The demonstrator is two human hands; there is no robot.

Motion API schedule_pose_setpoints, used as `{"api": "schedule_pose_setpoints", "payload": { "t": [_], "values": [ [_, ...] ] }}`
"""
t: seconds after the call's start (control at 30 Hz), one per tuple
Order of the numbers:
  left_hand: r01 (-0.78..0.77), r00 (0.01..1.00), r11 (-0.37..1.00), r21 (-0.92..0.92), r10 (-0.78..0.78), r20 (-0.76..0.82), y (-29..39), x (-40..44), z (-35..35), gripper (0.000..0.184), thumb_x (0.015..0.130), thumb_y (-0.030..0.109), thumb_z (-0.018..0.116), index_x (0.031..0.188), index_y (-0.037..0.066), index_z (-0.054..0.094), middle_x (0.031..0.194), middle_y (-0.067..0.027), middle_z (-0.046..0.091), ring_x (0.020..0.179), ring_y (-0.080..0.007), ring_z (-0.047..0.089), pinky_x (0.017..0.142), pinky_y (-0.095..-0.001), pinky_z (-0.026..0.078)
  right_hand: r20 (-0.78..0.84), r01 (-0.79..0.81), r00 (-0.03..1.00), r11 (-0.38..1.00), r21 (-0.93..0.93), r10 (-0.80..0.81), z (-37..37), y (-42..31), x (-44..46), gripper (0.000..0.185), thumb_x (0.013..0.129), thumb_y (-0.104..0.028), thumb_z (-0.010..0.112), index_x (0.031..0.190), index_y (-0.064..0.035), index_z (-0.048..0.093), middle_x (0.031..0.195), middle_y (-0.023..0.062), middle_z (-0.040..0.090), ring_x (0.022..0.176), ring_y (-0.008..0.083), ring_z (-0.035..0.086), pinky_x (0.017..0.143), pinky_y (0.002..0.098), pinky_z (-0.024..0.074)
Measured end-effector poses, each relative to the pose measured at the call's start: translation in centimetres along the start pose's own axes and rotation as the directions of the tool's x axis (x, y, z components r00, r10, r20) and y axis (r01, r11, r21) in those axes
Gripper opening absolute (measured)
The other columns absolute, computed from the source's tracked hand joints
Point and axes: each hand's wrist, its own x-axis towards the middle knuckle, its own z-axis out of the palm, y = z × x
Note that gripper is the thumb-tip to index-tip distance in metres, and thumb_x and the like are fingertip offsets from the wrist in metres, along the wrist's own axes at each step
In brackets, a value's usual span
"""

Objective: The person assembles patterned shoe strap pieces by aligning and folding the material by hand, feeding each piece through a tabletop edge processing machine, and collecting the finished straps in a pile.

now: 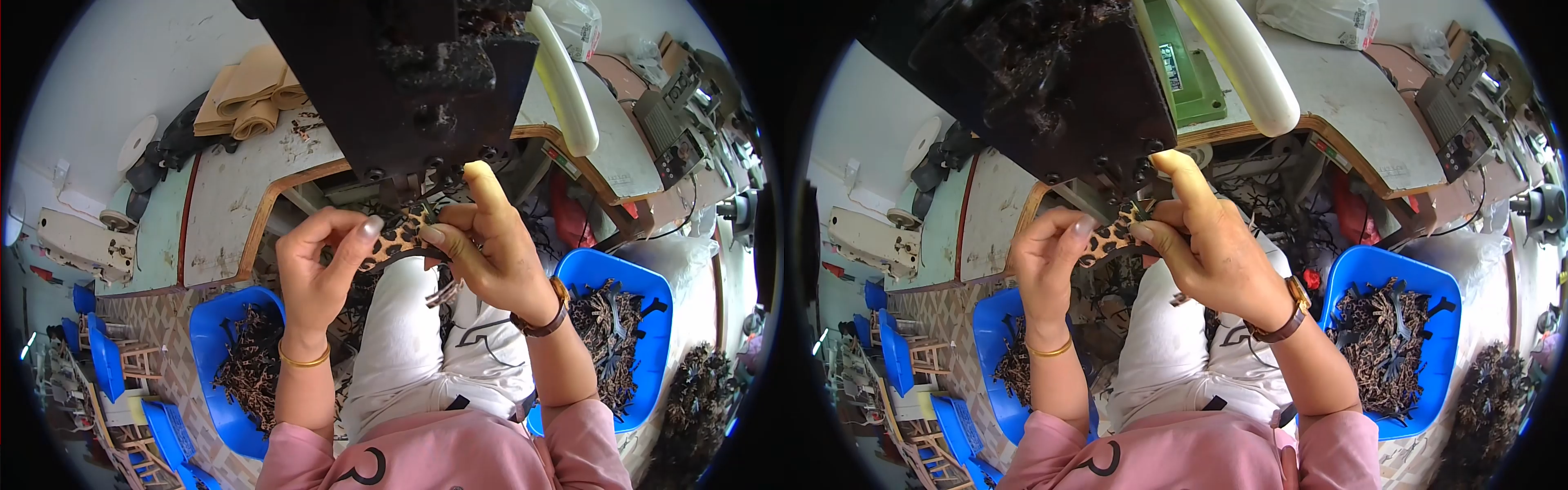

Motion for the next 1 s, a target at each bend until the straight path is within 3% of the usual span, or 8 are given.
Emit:
{"api": "schedule_pose_setpoints", "payload": {
  "t": [0.27,0.4,0.43,0.53,0.6,0.67,0.9,1.0],
  "values": [
    [0.083,0.978,0.995,-0.063,-0.069,0.197,0.5,0.8,1.9,0.015,0.083,0.010,0.066,0.076,-0.003,0.065,0.061,0.0000,0.056,0.055,-0.0026,0.045,0.049,-0.0178,0.032,0.152,0.116,0.984,0.984,-0.132,-0.096,-2.7,-0.2,2.0,0.053,0.084,-0.002,0.062,0.122,0.0041,0.026,0.066,0.0077,0.059,0.058,0.0109,0.058,0.052,0.0229,0.0432],
    [0.054,0.994,0.994,-0.095,-0.045,0.098,0.1,-0.2,3.4,0.013,0.082,0.006,0.065,0.073,-0.003,0.063,0.061,0.0017,0.053,0.056,-0.0025,0.041,0.050,-0.0176,0.031,0.205,0.030,0.979,0.997,-0.070,-0.015,-3.9,-1.1,4.0,0.054,0.076,-0.013,0.074,0.120,-0.0017,0.045,0.068,0.0078,0.061,0.062,0.0128,0.059,0.058,0.0244,0.0462],
    [-0.007,1.000,0.996,-0.093,0.008,0.017,-0.1,-0.6,3.8,0.013,0.082,0.004,0.064,0.072,-0.003,0.061,0.062,0.0016,0.051,0.056,-0.0027,0.040,0.050,-0.0179,0.031,0.214,-0.102,0.964,0.962,-0.254,0.159,-4.6,-2.4,4.6,0.054,0.068,-0.017,0.081,0.113,-0.0010,0.055,0.076,0.0057,0.063,0.068,0.0111,0.059,0.063,0.0244,0.0476],
    [-0.106,0.989,0.990,-0.094,0.095,-0.110,-0.7,-1.2,4.6,0.013,0.082,0.001,0.063,0.071,-0.004,0.057,0.063,0.0009,0.048,0.056,-0.0034,0.038,0.051,-0.0186,0.030,0.285,-0.003,0.955,0.959,-0.284,0.087,-6.7,-1.1,6.3,0.054,0.061,-0.014,0.086,0.106,-0.0013,0.058,0.093,0.0007,0.064,0.083,0.0073,0.056,0.069,0.0240,0.0473],
    [-0.154,0.971,0.986,-0.068,0.138,-0.197,-1.0,-1.4,4.9,0.013,0.081,0.000,0.063,0.071,-0.003,0.057,0.064,0.0008,0.048,0.057,-0.0035,0.038,0.051,-0.0185,0.030,0.310,-0.179,0.914,0.947,-0.268,0.260,-8.5,-1.3,7.2,0.051,0.058,-0.020,0.088,0.097,-0.0015,0.060,0.086,0.0001,0.062,0.078,0.0070,0.056,0.064,0.0210,0.0451],
    [-0.159,0.966,0.985,-0.062,0.143,-0.215,-0.9,-1.4,4.6,0.012,0.081,0.000,0.063,0.071,-0.003,0.057,0.064,0.0009,0.048,0.057,-0.0035,0.038,0.051,-0.0185,0.030,0.421,-0.037,0.898,0.976,-0.216,0.127,-9.8,-2.0,7.4,0.021,0.071,-0.012,0.078,0.078,-0.0011,0.062,0.067,-0.0024,0.057,0.064,0.0039,0.050,0.056,0.0198,0.0385],
    [-0.131,0.976,0.989,-0.068,0.116,-0.184,-1.2,-0.8,1.7,0.014,0.082,0.002,0.062,0.071,-0.003,0.056,0.064,0.0026,0.045,0.057,-0.0027,0.035,0.051,-0.0183,0.028,0.366,0.048,0.931,0.994,-0.093,-0.011,-9.6,-0.9,7.5,0.036,0.060,-0.021,0.087,0.073,-0.0002,0.060,0.059,-0.0055,0.053,0.055,0.0050,0.052,0.048,0.0173,0.0378],
    [-0.078,0.983,0.992,-0.101,0.059,-0.176,-1.1,-0.7,0.4,0.016,0.083,0.003,0.062,0.070,-0.002,0.054,0.064,0.0040,0.042,0.057,-0.0019,0.032,0.051,-0.0184,0.026,0.469,-0.319,0.808,0.934,-0.161,0.357,-9.0,-2.4,7.3,0.036,0.061,-0.016,0.086,0.082,-0.0013,0.059,0.070,-0.0041,0.058,0.066,0.0040,0.055,0.055,0.0174,0.0423]
  ]
}}
